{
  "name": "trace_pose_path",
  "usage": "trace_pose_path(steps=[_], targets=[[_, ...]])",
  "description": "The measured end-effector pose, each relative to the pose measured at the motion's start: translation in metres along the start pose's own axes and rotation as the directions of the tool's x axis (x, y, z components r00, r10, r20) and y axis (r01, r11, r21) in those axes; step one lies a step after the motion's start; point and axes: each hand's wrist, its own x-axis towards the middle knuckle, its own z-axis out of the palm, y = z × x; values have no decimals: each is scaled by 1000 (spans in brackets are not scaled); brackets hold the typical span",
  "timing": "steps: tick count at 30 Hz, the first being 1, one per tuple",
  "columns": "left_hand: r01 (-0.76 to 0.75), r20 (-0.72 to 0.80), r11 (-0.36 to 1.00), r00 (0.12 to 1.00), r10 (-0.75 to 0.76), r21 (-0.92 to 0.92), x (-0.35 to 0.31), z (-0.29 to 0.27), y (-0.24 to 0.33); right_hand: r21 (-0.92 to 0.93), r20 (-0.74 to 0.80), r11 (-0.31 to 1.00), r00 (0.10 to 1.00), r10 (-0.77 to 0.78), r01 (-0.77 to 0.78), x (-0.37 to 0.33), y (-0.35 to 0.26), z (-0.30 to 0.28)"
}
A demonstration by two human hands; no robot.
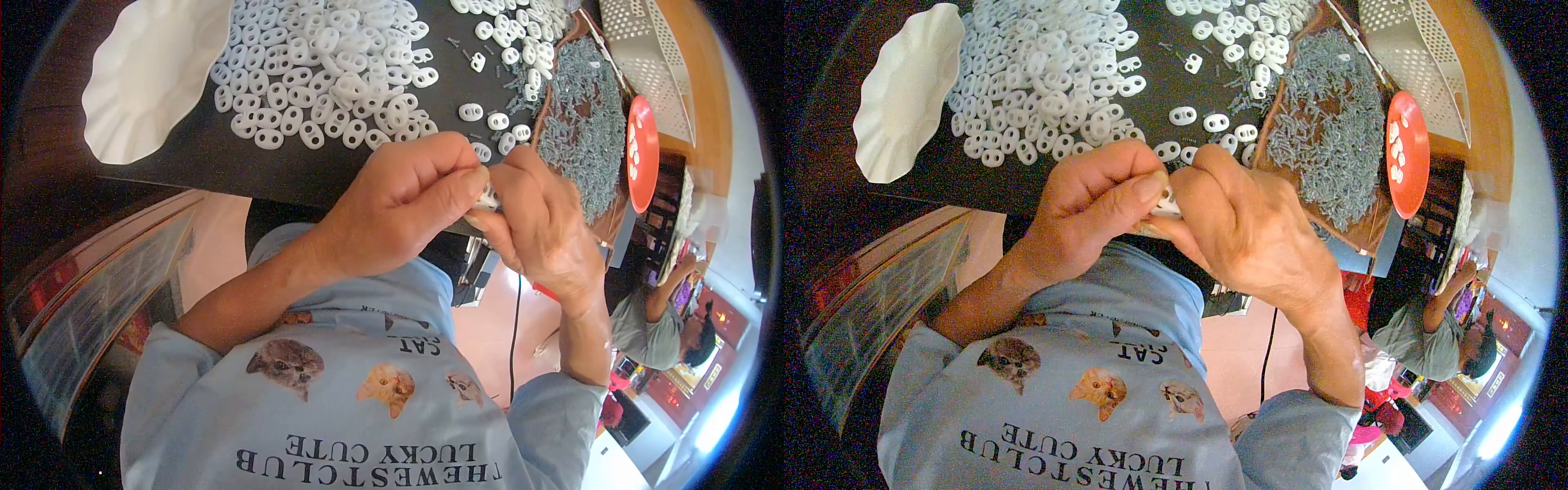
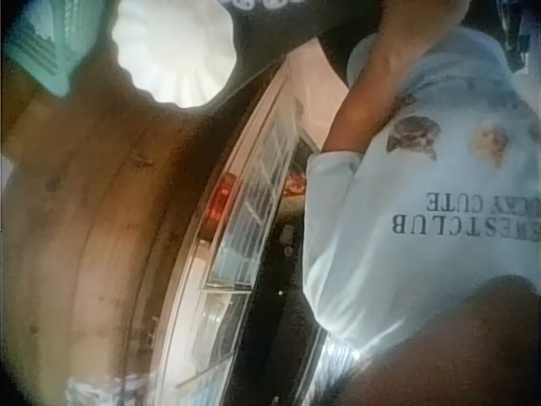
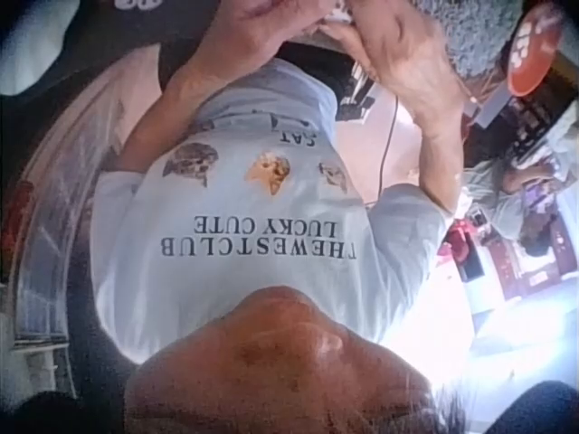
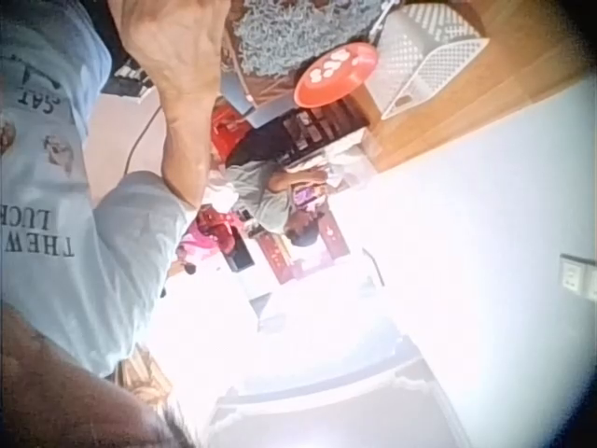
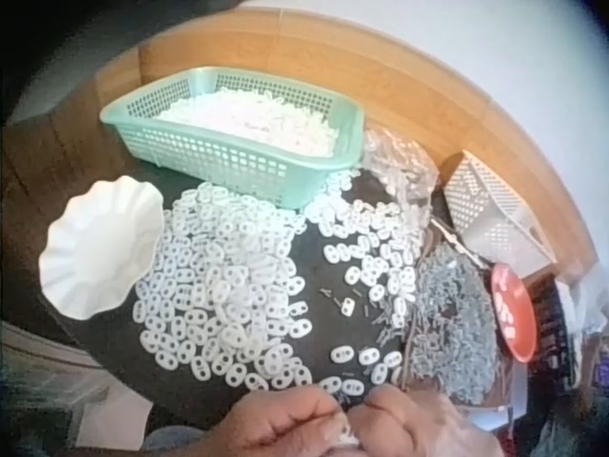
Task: The recorder is manually attaching small metal hooks to white plastic tags at a workbench.
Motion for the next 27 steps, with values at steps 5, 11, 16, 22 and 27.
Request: trace_pose_path(steps=[5,11,16,22,27], targets=[[-48,-67,998,997,46,-33,1,5,-3,40,-44,999,999,-13,15,5,0,-1],[-87,-82,996,993,84,-36,2,7,-6,-43,-87,999,996,-6,3,9,-2,4],[-2,-10,998,1000,3,66,0,0,1,-5,-33,1000,999,-4,4,5,-1,5],[-49,20,983,999,46,176,2,1,1,-10,50,1000,999,-7,7,-2,0,6],[-99,-18,971,994,106,216,5,4,-5,46,50,999,999,-5,3,-3,1,11]])
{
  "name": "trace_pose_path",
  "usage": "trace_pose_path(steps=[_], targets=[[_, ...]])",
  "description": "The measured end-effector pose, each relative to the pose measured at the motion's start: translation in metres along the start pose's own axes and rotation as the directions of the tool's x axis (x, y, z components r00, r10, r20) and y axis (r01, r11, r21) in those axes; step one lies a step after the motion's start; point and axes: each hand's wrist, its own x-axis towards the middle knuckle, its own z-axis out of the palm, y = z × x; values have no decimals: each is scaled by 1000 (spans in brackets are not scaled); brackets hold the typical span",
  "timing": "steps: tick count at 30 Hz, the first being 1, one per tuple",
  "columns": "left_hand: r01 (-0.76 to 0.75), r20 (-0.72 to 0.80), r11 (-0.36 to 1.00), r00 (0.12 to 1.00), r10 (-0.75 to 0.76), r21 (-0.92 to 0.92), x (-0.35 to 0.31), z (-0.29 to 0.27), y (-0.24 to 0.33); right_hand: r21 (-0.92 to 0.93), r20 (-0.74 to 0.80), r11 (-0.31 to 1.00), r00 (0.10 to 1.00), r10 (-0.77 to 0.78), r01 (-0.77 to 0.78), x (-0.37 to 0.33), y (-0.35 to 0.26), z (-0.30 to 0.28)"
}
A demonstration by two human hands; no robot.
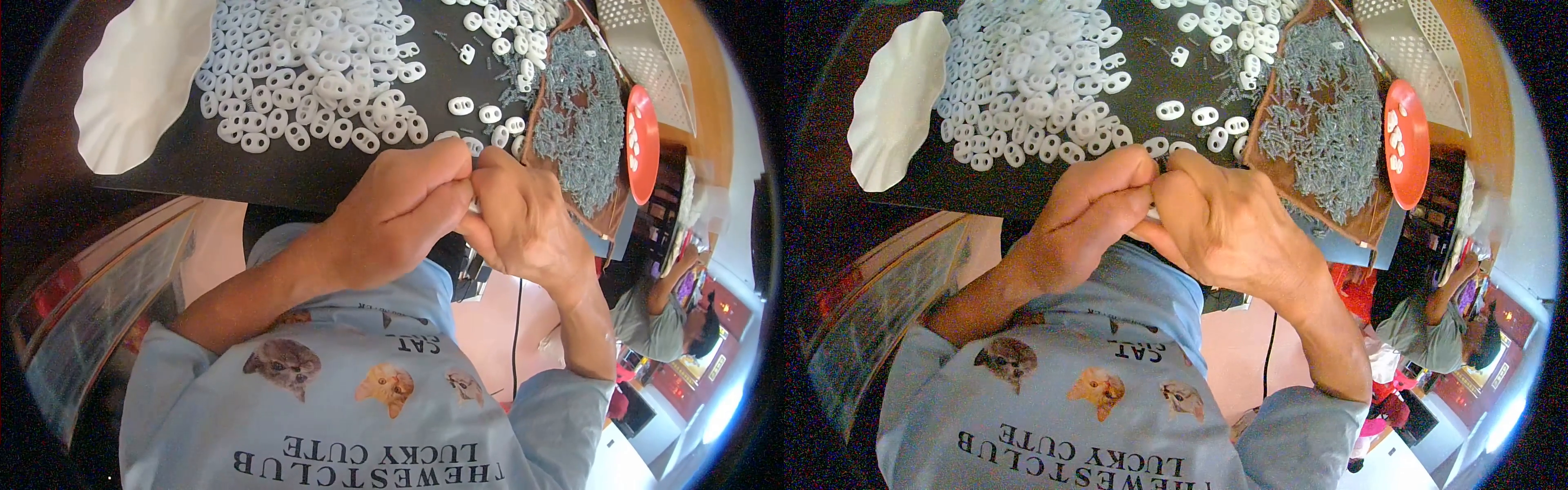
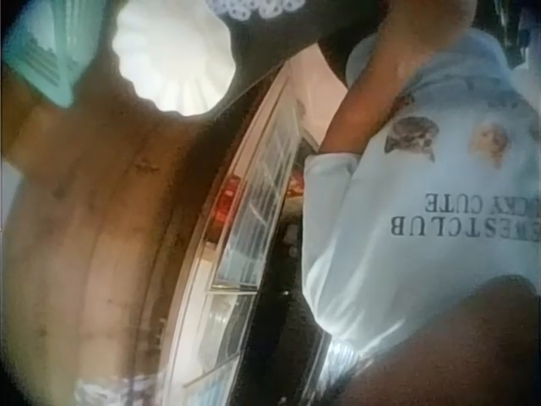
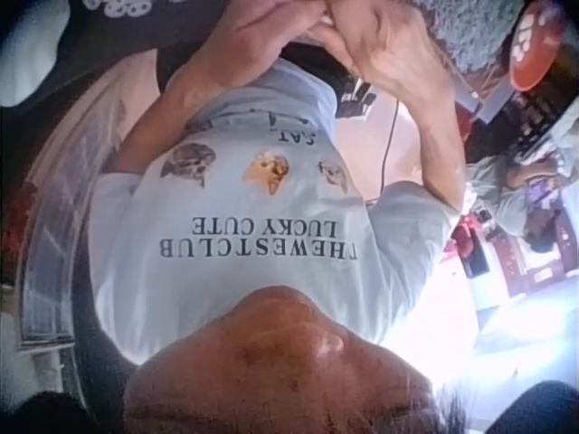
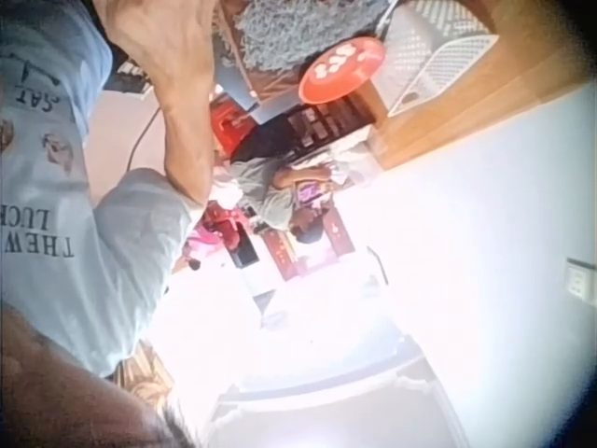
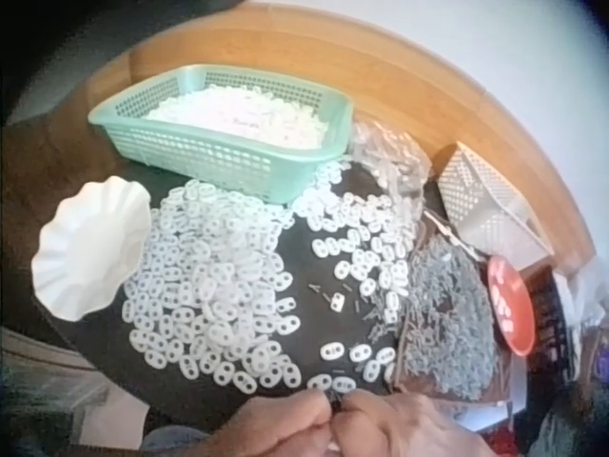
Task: The recorder is manually attaching small metal hooks to white plastic tags at a workbench.
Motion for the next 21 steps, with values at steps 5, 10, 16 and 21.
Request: trace_pose_path(steps=[5,10,16,21], targets=[[94,58,995,994,-95,20,-1,-4,6,66,-10,998,1000,4,-4,-1,2,3],[-61,-4,997,998,61,-57,-3,1,-5,56,-55,998,998,-40,44,0,0,1],[-61,-45,996,997,58,-71,-5,1,-1,124,-123,990,991,-51,67,-1,6,-3],[79,34,994,996,-77,-78,-8,-4,3,275,-102,959,990,95,-64,-8,3,-8]])
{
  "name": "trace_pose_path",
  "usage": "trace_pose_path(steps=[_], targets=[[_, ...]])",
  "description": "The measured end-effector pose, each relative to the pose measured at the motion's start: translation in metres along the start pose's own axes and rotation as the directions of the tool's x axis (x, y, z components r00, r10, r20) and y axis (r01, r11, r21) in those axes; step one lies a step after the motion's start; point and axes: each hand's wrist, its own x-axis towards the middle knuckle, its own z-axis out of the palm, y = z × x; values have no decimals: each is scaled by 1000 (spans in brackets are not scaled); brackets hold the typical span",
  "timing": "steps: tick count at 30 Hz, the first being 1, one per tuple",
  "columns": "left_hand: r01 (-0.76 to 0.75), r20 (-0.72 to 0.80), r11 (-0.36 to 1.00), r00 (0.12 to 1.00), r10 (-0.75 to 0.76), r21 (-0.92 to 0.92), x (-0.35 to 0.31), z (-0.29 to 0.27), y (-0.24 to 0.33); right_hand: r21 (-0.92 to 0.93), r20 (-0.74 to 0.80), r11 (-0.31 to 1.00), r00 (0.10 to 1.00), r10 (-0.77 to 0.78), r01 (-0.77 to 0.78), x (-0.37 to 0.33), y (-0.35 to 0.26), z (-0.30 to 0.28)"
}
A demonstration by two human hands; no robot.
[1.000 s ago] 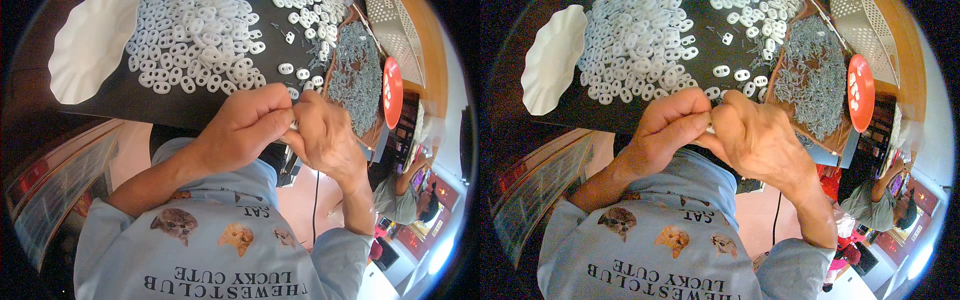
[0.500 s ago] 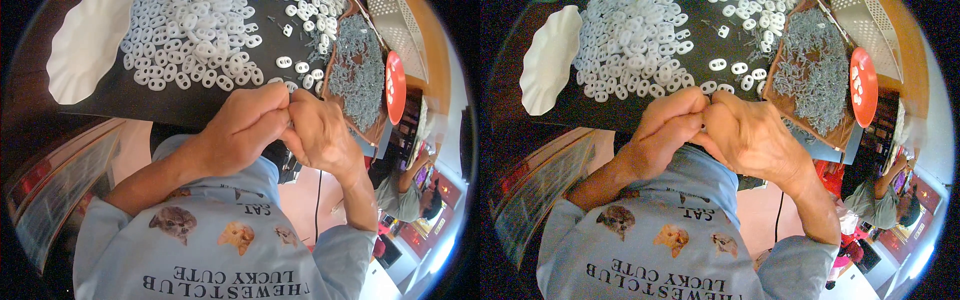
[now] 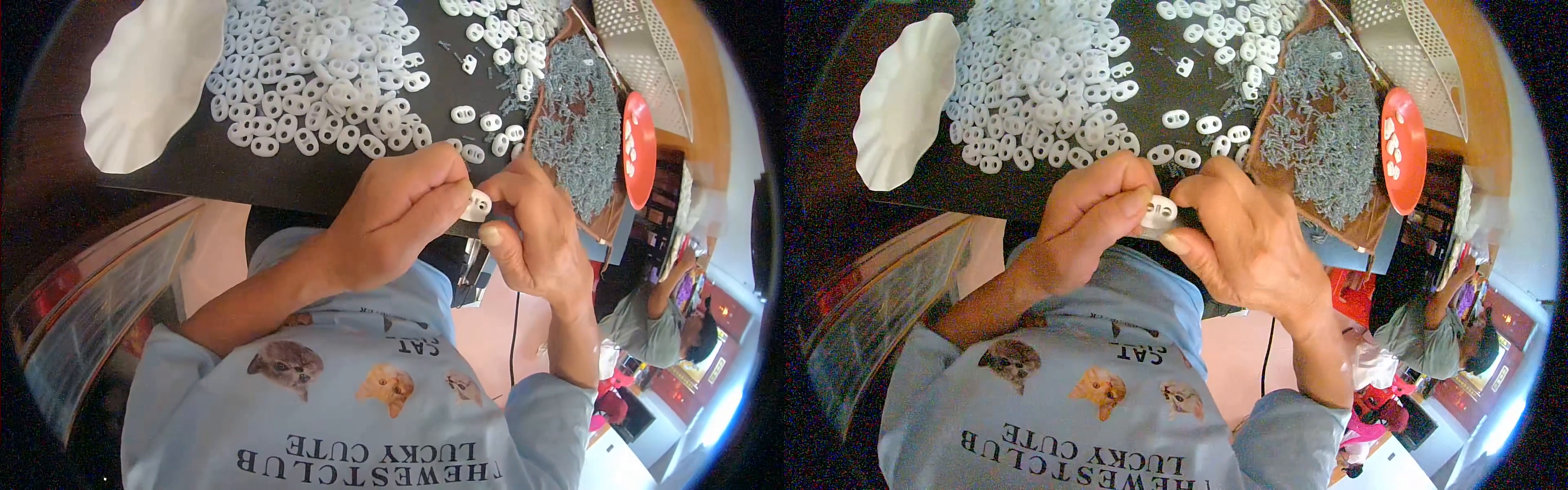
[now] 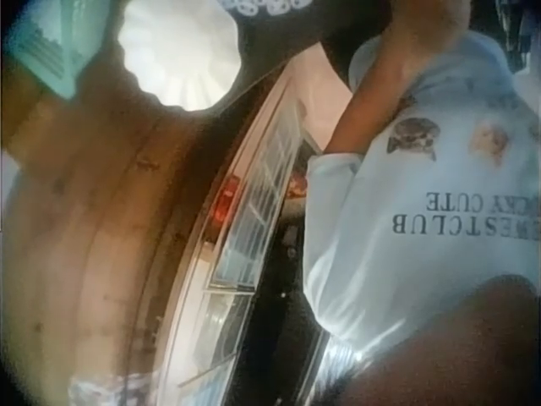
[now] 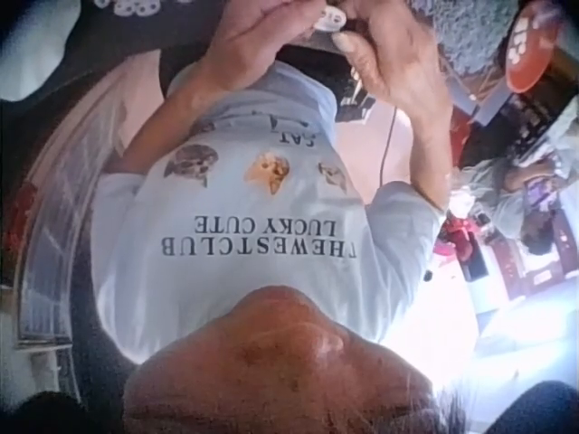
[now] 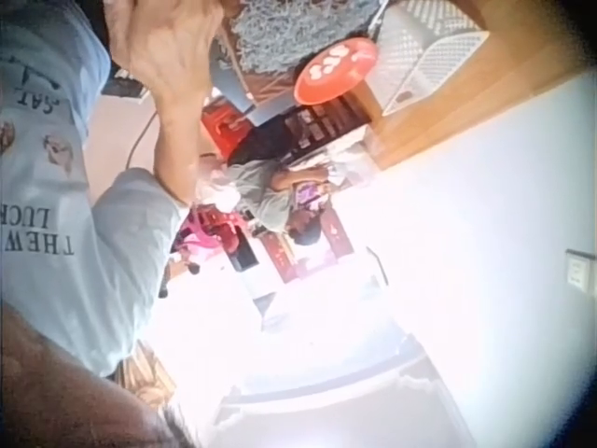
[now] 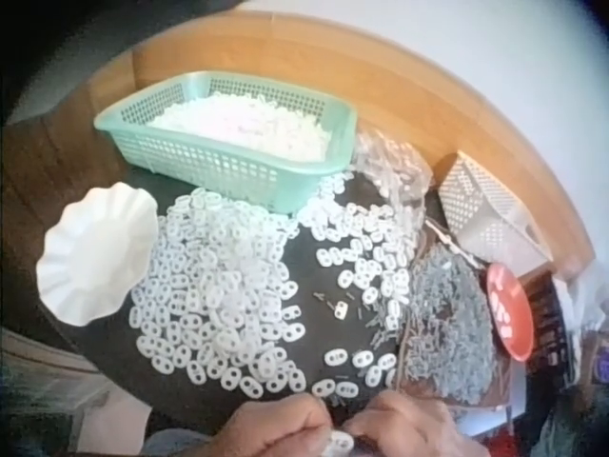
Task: The recorder is manually attaching small metal hooks to white plastic tags at a workbench.
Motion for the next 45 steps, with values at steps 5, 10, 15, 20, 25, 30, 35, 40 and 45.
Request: trace_pose_path(steps=[5,10,15,20,25,30,35,40,45], targets=[[-18,9,1000,1000,18,6,1,0,-2,163,6,983,996,85,-85,1,-10,0],[14,-3,999,1000,-14,-28,1,4,0,258,-33,960,992,123,-111,-2,-11,2],[24,-51,998,999,-20,61,5,9,2,329,9,913,967,253,-242,-1,-13,-1],[-28,-31,990,999,33,136,4,11,-3,383,-166,855,885,436,-349,-23,0,-16],[-88,0,993,996,88,78,6,9,-5,407,-457,655,479,750,-637,-62,70,-78],[-91,5,992,996,91,89,5,8,-2,190,-534,674,501,681,-714,-89,143,-108],[-123,7,973,992,124,194,7,8,1,40,-473,684,589,655,-729,-55,124,-102],[-150,36,971,989,145,188,6,5,0,-95,-249,906,891,380,-413,33,64,-56],[-208,30,951,978,207,227,7,6,-1,-294,-161,954,987,12,-60,99,63,-26]])
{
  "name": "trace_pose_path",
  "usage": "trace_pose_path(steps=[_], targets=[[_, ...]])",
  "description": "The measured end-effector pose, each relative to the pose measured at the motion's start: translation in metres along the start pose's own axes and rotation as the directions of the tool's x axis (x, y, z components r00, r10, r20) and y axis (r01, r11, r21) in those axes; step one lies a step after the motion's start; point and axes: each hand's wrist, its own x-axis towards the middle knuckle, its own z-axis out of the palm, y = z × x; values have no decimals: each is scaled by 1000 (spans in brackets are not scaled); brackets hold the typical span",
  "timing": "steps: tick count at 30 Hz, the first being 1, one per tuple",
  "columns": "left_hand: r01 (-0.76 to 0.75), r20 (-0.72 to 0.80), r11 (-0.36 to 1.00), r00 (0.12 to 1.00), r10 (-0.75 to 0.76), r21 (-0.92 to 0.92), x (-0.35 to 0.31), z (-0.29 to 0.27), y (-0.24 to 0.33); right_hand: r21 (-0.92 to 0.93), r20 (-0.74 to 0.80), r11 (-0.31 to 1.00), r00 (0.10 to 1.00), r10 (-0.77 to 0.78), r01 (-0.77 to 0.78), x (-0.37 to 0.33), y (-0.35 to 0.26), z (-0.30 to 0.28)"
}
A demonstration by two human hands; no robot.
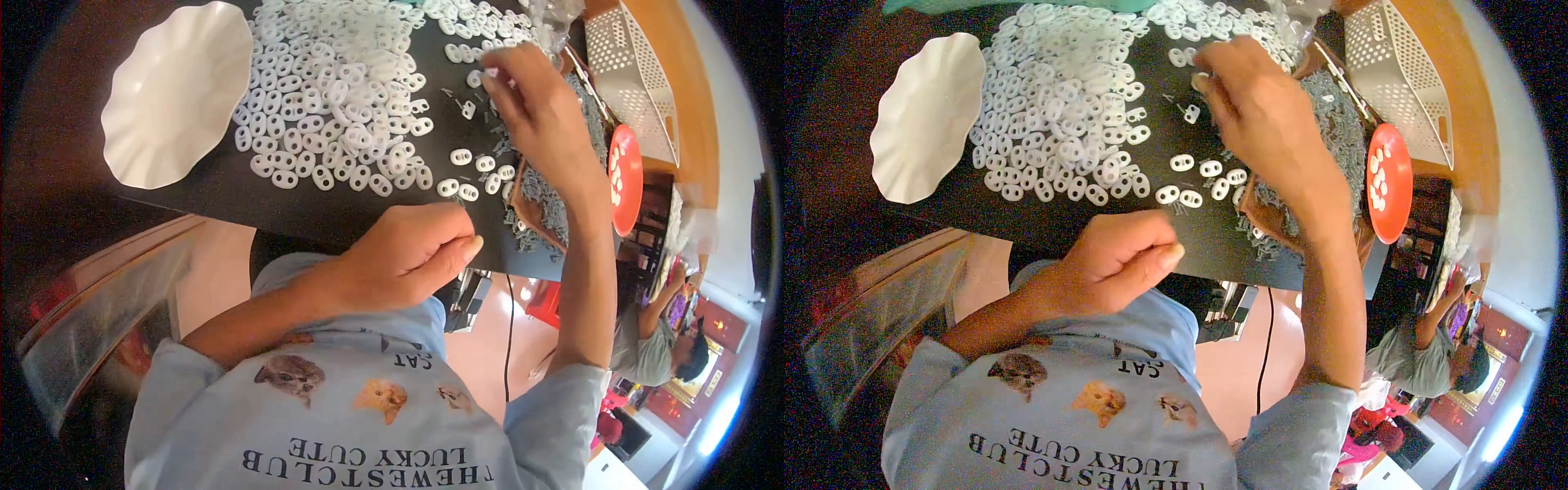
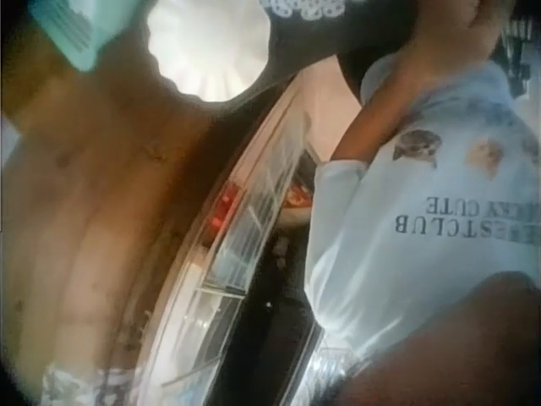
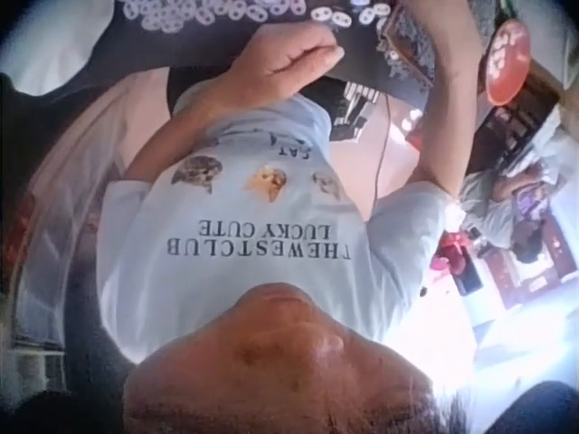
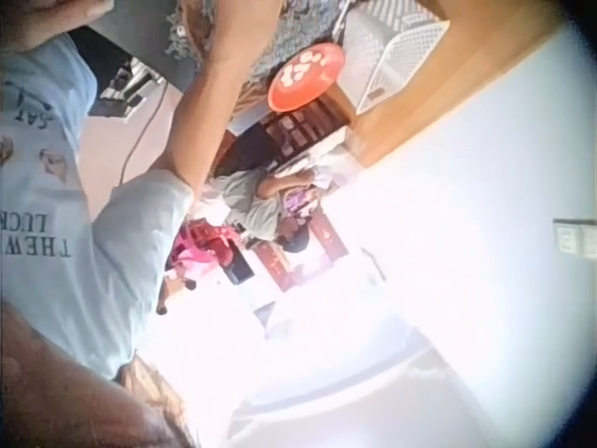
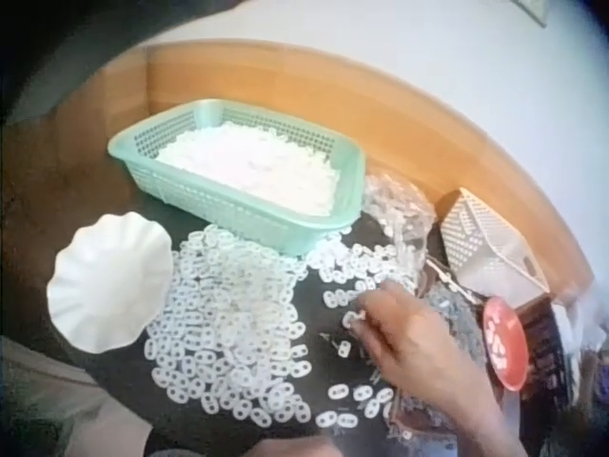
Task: The recorder is manually attaching small metal hooks to white plastic tags at a workbench.
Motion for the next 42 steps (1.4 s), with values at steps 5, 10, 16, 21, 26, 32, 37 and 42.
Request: trace_pose_path(steps=[5,10,16,21,26,32,37,42], targets=[[-85,3,995,996,85,47,-1,3,-5,-192,32,979,997,-69,73,28,6,18],[-105,7,994,995,104,31,-4,2,-7,-254,61,964,996,-67,80,32,14,24],[-141,18,989,990,140,49,-2,-1,-9,-138,83,985,992,-96,107,23,0,15],[-178,25,981,984,177,77,-3,1,-10,-105,121,986,986,-117,130,19,-5,13],[-162,30,984,987,161,74,-3,2,-10,-208,124,974,990,-63,88,28,8,18],[-178,21,982,984,177,62,-3,3,-10,-248,71,966,995,-64,80,27,3,22],[-185,7,981,983,185,60,-1,2,-10,-149,118,984,989,-85,102,18,0,10],[-177,0,982,984,177,62,-2,3,-11,-92,206,988,973,-99,120,12,-6,8]])
